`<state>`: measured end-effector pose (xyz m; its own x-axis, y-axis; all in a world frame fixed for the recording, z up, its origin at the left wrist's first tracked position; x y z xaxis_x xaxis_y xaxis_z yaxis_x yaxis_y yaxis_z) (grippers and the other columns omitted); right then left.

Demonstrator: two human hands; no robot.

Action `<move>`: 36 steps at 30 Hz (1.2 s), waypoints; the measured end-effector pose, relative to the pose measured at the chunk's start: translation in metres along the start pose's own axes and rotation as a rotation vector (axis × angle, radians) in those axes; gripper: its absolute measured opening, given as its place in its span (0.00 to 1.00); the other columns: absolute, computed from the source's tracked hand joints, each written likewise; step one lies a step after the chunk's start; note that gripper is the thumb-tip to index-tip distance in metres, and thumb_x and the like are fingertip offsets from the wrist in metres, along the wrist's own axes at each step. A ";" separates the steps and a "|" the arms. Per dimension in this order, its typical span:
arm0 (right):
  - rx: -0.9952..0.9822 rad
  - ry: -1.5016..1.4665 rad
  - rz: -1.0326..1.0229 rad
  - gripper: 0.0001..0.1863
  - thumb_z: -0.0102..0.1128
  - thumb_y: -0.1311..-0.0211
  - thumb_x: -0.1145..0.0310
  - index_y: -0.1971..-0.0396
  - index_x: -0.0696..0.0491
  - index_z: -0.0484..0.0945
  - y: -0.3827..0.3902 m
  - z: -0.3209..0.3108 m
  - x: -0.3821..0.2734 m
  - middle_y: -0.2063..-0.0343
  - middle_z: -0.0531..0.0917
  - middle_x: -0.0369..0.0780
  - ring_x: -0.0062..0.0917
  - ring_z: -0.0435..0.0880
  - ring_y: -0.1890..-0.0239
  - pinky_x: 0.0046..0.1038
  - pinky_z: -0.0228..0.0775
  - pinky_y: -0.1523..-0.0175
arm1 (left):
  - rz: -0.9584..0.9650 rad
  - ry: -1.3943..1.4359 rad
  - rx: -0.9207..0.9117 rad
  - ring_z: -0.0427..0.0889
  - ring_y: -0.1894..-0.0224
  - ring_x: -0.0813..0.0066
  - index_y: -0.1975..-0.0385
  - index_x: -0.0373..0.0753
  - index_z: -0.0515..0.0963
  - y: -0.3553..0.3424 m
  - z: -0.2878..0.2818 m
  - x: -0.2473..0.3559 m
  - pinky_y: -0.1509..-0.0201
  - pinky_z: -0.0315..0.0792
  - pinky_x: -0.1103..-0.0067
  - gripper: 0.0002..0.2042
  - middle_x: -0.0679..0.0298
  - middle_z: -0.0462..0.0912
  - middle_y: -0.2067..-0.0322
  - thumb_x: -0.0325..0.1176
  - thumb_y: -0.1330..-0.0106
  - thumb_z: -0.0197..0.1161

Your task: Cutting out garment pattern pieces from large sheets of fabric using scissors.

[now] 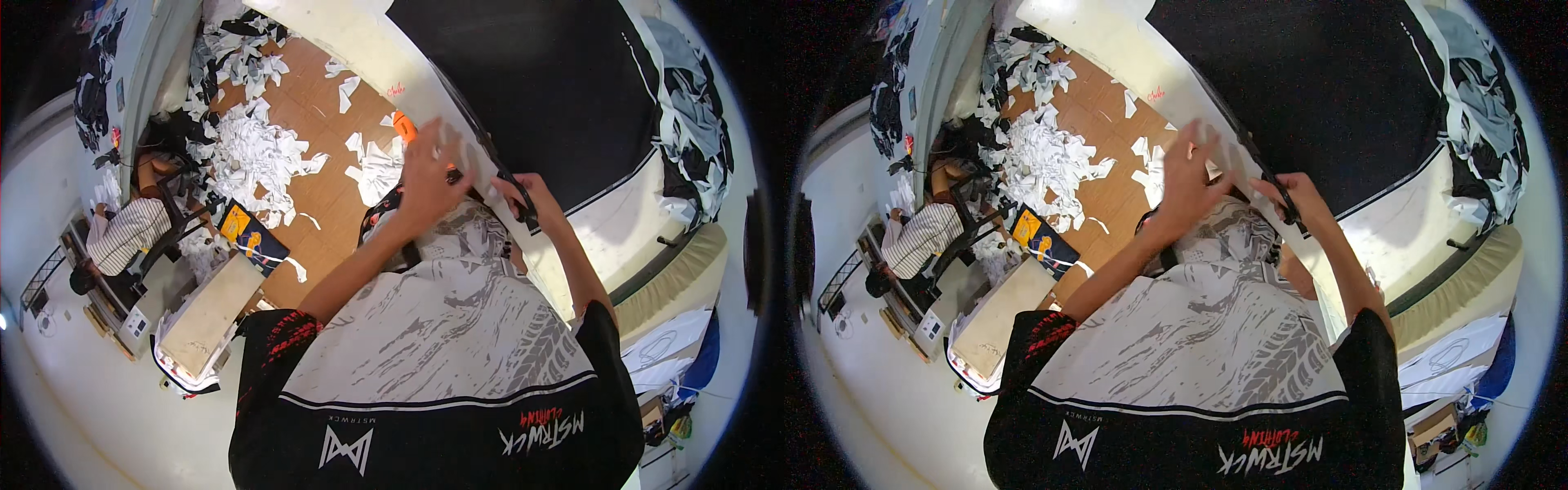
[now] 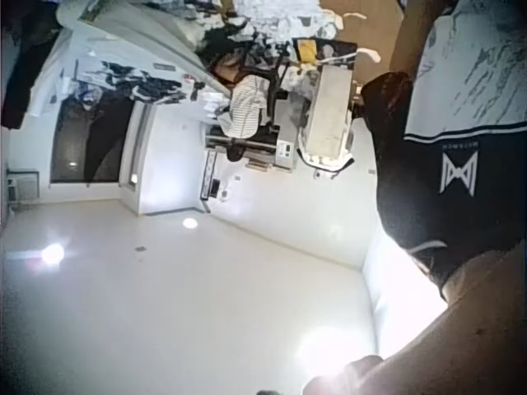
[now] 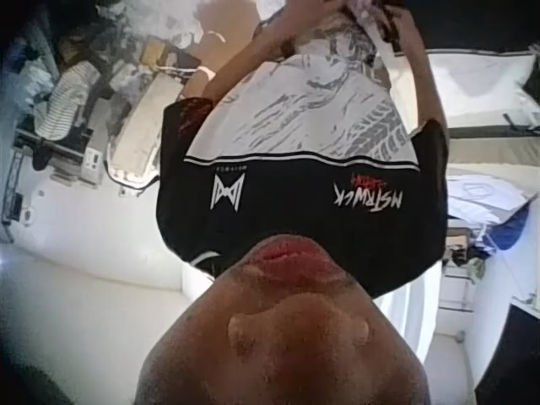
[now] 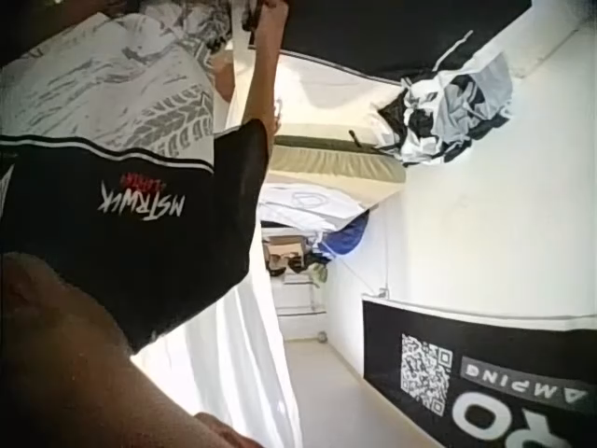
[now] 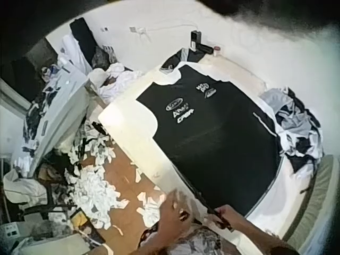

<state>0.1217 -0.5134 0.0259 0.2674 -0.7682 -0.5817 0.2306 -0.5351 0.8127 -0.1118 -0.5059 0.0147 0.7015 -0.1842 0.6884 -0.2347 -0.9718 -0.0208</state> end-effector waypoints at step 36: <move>0.087 0.123 0.061 0.22 0.77 0.34 0.49 0.77 0.50 0.81 -0.040 0.062 -0.111 0.83 0.77 0.28 0.13 0.75 0.83 0.19 0.62 0.75 | 0.017 -0.262 0.209 0.44 0.16 0.40 0.20 0.45 0.62 -0.151 -0.107 -0.130 0.18 0.37 0.42 0.58 0.45 0.49 0.18 0.75 0.47 0.71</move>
Point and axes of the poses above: each hand's wrist, its own y-axis away from the middle knuckle, its own z-axis out of the palm, x = y × z, the point moved 3 cm from there along -y, towards the middle knuckle
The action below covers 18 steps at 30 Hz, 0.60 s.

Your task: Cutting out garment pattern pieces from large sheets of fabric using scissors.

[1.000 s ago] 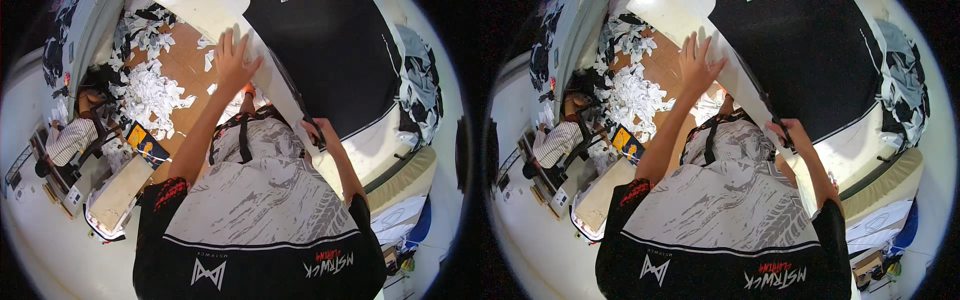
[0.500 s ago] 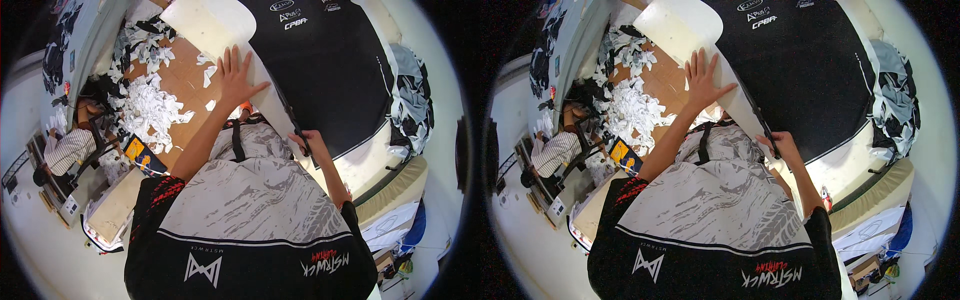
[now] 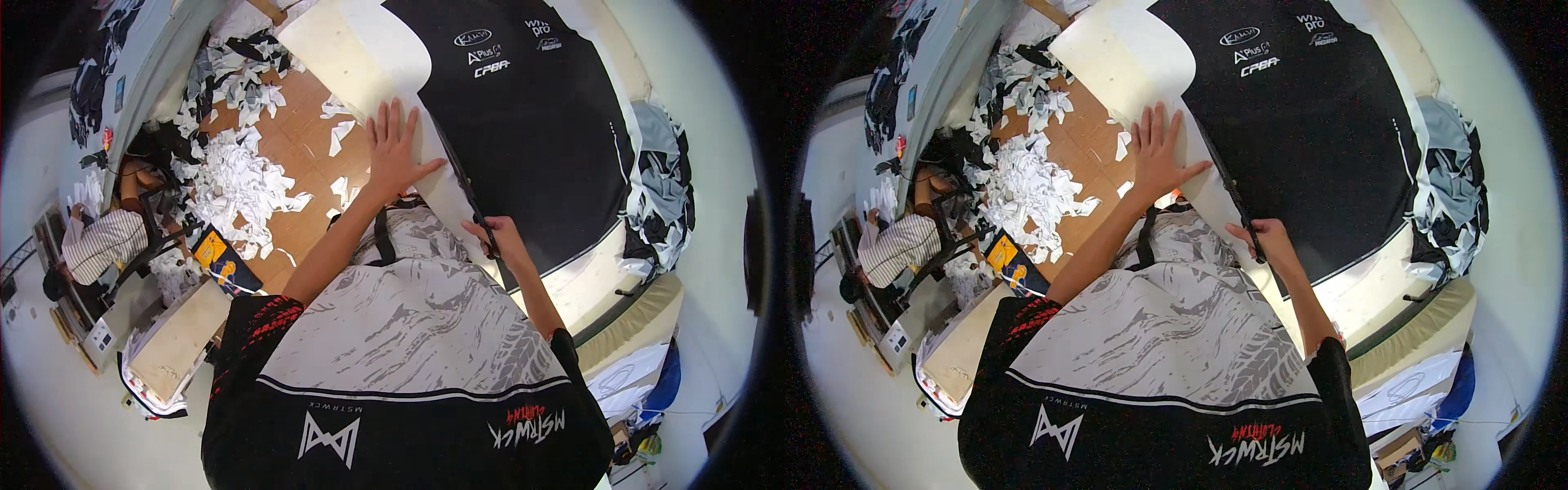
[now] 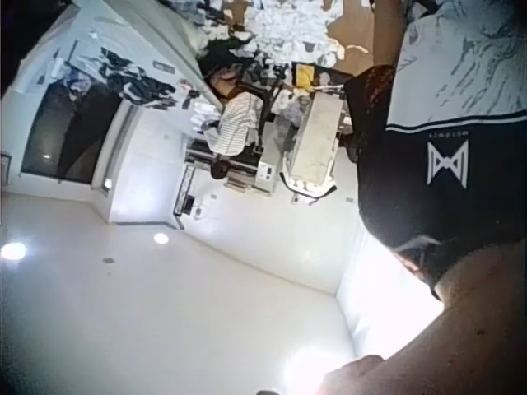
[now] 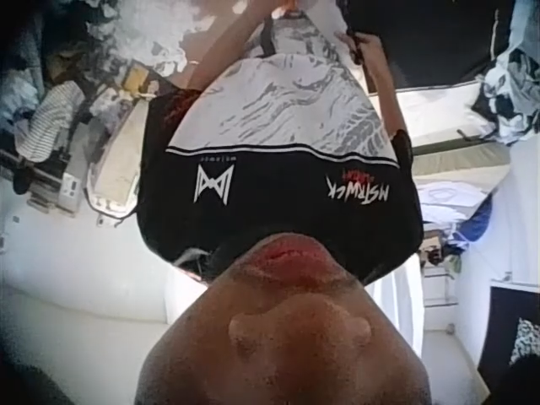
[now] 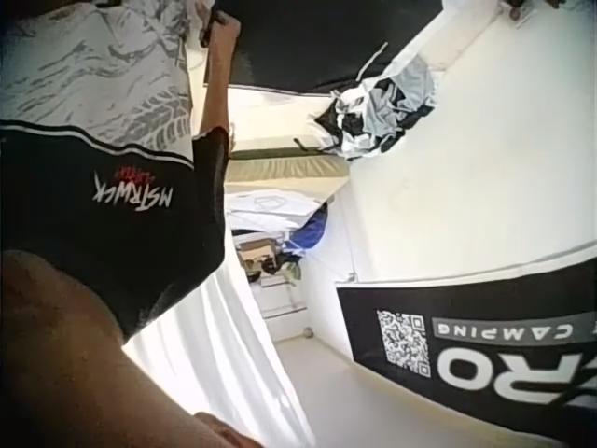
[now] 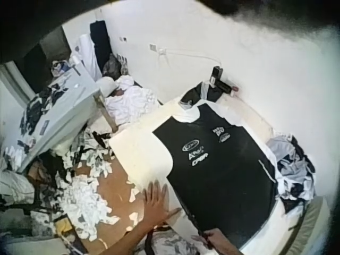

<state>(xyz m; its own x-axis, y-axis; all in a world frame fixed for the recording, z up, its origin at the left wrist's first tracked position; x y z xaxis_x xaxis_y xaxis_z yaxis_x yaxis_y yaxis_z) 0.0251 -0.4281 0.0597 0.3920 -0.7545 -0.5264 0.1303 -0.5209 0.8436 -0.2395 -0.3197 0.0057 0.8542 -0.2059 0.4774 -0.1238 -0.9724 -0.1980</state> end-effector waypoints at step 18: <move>0.007 -0.040 -0.104 0.24 0.79 0.36 0.50 0.81 0.48 0.77 -0.010 0.001 -0.036 0.84 0.76 0.28 0.13 0.74 0.83 0.20 0.62 0.74 | 0.028 0.039 0.060 0.44 0.16 0.40 0.20 0.44 0.63 0.001 -0.007 0.009 0.18 0.36 0.43 0.56 0.44 0.51 0.18 0.75 0.46 0.70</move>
<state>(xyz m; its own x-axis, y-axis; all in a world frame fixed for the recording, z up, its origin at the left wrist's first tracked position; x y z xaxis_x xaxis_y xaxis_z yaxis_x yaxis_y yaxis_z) 0.0085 -0.3965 0.0703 0.3399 -0.7113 -0.6152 0.1620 -0.6000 0.7834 -0.2357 -0.3233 0.0156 0.8302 -0.2383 0.5040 -0.1161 -0.9581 -0.2619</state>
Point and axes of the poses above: each hand's wrist, its own y-axis away from the middle knuckle, its own z-axis out of the palm, x = y × z, the point moved 3 cm from there along -y, towards the middle knuckle
